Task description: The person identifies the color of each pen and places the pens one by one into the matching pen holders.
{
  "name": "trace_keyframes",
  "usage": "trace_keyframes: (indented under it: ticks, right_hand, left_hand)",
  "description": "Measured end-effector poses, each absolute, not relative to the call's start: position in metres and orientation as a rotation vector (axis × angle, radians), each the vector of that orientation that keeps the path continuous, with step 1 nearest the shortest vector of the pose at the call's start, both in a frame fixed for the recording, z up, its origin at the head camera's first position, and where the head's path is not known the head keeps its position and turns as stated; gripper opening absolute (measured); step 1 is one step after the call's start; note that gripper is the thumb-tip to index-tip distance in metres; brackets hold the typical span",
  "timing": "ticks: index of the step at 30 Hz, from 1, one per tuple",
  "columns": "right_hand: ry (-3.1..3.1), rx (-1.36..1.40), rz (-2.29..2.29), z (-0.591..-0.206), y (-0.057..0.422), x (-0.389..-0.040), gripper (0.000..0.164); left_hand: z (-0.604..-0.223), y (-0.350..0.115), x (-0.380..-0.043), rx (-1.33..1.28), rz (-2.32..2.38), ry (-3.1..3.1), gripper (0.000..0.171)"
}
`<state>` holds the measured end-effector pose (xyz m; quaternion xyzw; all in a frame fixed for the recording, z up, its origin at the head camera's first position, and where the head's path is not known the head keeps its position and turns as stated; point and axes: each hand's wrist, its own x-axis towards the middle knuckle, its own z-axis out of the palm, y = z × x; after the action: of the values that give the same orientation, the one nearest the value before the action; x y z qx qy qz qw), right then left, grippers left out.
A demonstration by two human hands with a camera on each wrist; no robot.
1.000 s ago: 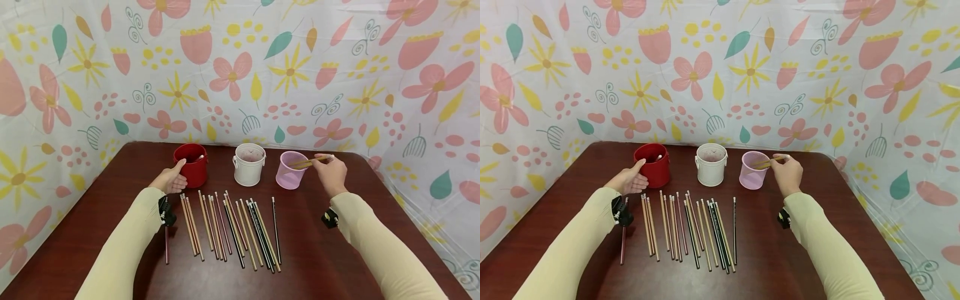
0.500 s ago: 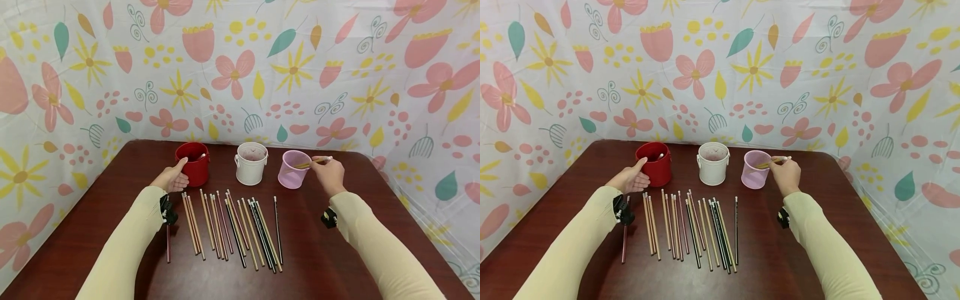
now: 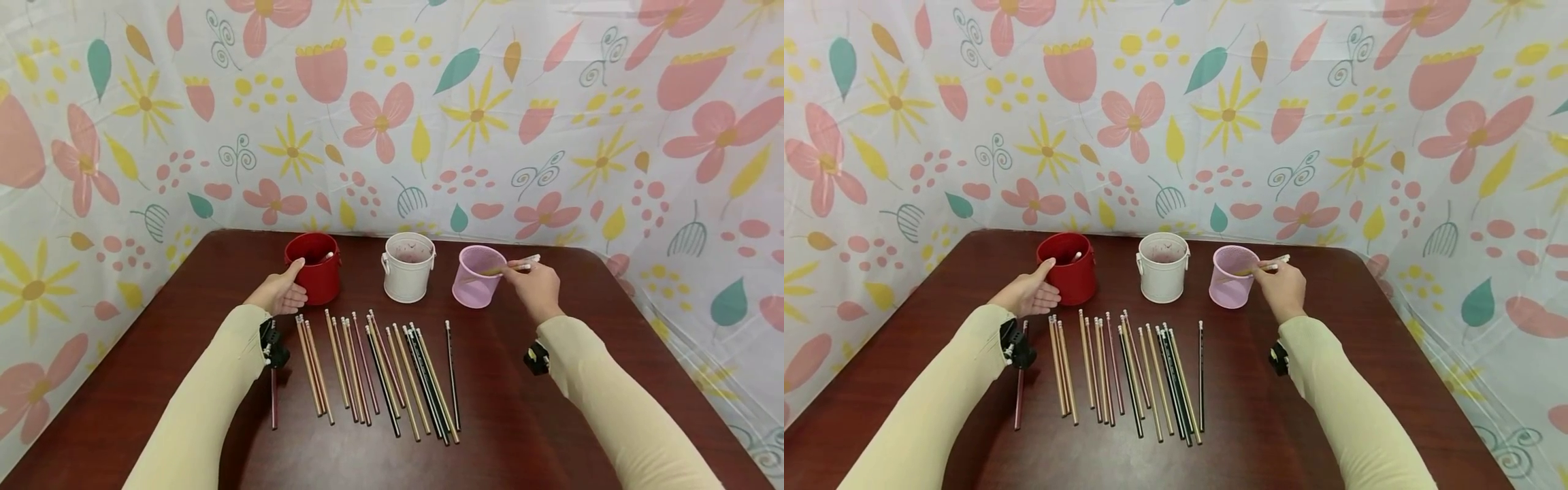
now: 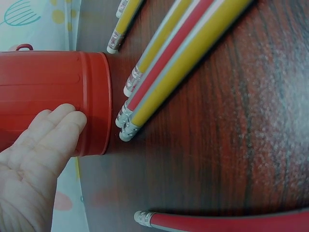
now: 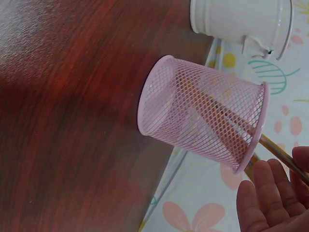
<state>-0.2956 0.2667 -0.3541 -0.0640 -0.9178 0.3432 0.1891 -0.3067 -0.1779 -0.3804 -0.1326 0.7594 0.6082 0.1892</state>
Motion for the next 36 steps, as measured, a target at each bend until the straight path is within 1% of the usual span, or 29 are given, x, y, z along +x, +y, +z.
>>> trace_keyframes:
  ticks: [8,13,21,27,32,36]
  right_hand:
    - [-2.602,-0.179,0.98,-0.359,0.274,-0.292,0.032]
    - [-2.591,-0.219,1.061,-0.357,0.278,-0.291,0.037]
    - [-2.658,-0.144,1.034,-0.349,0.283,-0.295,0.042]
    - [-2.75,-0.152,1.078,-0.352,0.283,-0.295,0.045]
    - [-2.859,-0.088,1.129,-0.358,0.279,-0.294,0.043]
    - [-2.955,-0.007,1.149,-0.365,0.273,-0.288,0.038]
  left_hand:
    - [-0.383,-0.179,-0.307,-0.379,1.709,2.128,0.088]
    - [-0.383,-0.178,-0.307,-0.378,1.708,2.124,0.088]
    - [-0.38,-0.178,-0.306,-0.362,1.705,2.144,0.088]
    - [-0.381,-0.177,-0.307,-0.345,1.717,2.124,0.089]
    - [-0.38,-0.178,-0.307,-0.35,1.723,2.121,0.089]
    - [-0.38,-0.178,-0.307,-0.351,1.718,2.117,0.089]
